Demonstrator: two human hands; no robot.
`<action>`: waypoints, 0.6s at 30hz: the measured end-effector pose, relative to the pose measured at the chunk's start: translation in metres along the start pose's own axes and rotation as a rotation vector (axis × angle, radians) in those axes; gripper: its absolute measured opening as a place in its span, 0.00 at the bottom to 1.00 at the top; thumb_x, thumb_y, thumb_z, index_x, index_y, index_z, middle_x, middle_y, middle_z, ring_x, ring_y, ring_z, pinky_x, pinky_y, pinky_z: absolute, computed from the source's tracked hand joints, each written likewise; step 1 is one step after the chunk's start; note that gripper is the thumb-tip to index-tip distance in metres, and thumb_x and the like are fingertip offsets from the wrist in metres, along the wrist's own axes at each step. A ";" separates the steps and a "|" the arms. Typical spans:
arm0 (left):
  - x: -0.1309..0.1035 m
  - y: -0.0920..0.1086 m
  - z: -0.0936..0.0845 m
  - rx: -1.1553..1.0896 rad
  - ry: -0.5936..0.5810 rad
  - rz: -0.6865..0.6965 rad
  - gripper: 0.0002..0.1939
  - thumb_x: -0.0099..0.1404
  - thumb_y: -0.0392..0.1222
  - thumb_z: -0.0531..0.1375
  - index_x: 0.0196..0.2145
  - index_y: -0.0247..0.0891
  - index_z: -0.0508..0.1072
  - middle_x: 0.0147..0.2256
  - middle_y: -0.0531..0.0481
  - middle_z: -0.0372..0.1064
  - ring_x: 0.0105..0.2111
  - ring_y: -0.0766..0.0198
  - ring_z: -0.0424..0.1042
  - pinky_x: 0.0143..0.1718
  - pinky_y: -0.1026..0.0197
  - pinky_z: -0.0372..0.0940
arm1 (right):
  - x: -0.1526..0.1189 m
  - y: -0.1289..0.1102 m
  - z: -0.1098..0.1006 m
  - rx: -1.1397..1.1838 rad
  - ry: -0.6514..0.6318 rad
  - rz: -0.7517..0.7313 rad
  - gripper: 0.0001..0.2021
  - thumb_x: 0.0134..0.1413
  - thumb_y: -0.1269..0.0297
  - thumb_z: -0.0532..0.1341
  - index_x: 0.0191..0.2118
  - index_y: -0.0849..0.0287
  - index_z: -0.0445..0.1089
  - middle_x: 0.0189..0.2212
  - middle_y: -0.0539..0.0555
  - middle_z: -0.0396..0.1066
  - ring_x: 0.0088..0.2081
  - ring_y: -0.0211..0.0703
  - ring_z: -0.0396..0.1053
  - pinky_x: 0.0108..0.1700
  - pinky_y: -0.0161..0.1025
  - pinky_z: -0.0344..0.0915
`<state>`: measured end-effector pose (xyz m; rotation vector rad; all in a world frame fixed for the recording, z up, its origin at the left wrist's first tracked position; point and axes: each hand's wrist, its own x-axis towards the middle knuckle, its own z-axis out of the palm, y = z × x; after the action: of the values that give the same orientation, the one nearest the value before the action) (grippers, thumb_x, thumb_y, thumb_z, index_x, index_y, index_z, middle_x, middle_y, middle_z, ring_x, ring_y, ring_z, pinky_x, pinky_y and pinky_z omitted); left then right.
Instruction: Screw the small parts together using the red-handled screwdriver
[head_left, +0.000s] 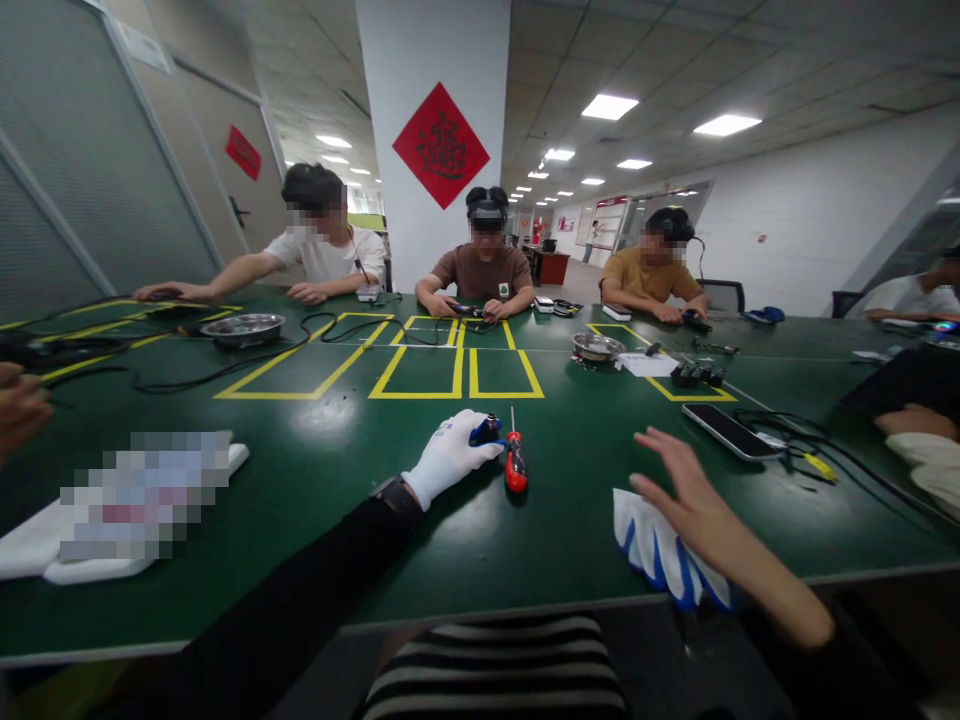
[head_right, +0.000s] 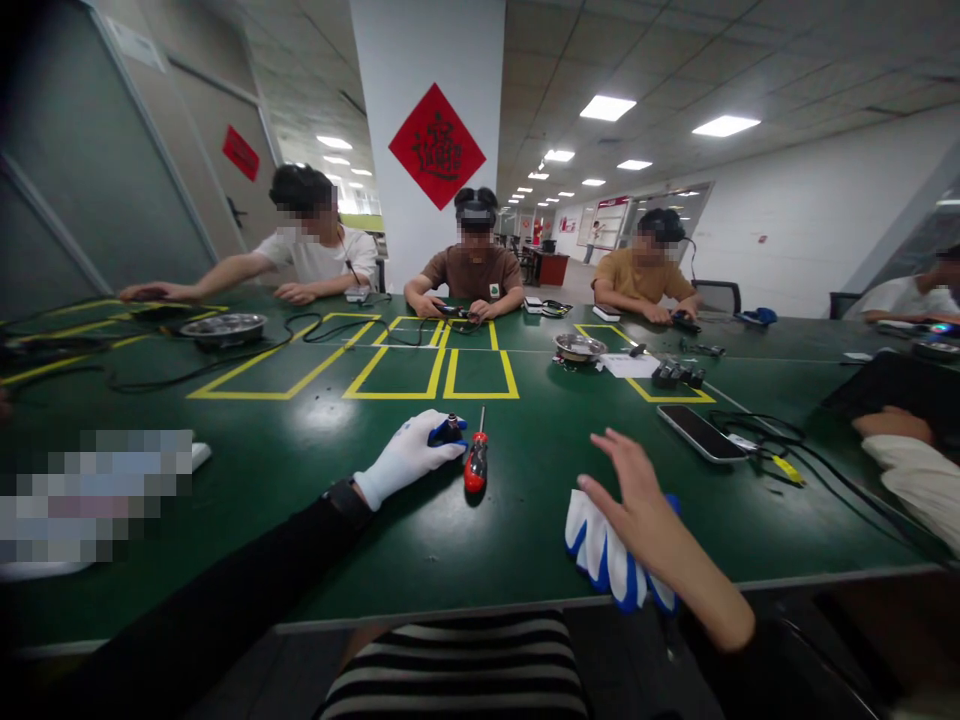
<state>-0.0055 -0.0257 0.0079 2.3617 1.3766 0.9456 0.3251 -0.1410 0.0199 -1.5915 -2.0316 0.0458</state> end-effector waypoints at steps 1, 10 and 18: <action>0.000 0.000 0.000 -0.001 -0.002 -0.003 0.19 0.59 0.53 0.62 0.44 0.41 0.74 0.39 0.48 0.70 0.41 0.56 0.70 0.43 0.57 0.65 | -0.006 0.004 0.003 -0.023 -0.046 0.021 0.26 0.61 0.48 0.55 0.59 0.58 0.62 0.60 0.65 0.59 0.61 0.61 0.57 0.60 0.62 0.58; 0.002 -0.004 0.002 -0.010 -0.008 0.036 0.21 0.57 0.51 0.63 0.47 0.41 0.74 0.41 0.47 0.71 0.42 0.55 0.71 0.46 0.56 0.65 | 0.044 -0.042 0.005 -0.064 -0.310 -0.209 0.23 0.62 0.57 0.55 0.61 0.54 0.58 0.59 0.61 0.61 0.58 0.53 0.64 0.59 0.54 0.63; 0.003 -0.007 0.005 -0.019 0.045 0.095 0.28 0.55 0.48 0.66 0.52 0.39 0.70 0.46 0.44 0.71 0.47 0.52 0.71 0.52 0.53 0.64 | 0.135 -0.097 0.065 -0.604 -0.397 -0.788 0.12 0.59 0.75 0.56 0.48 0.59 0.67 0.49 0.61 0.68 0.41 0.48 0.74 0.38 0.42 0.71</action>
<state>-0.0062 -0.0190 0.0011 2.4248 1.2742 1.0387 0.1910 -0.0282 0.0531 -0.9944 -3.0593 -0.6409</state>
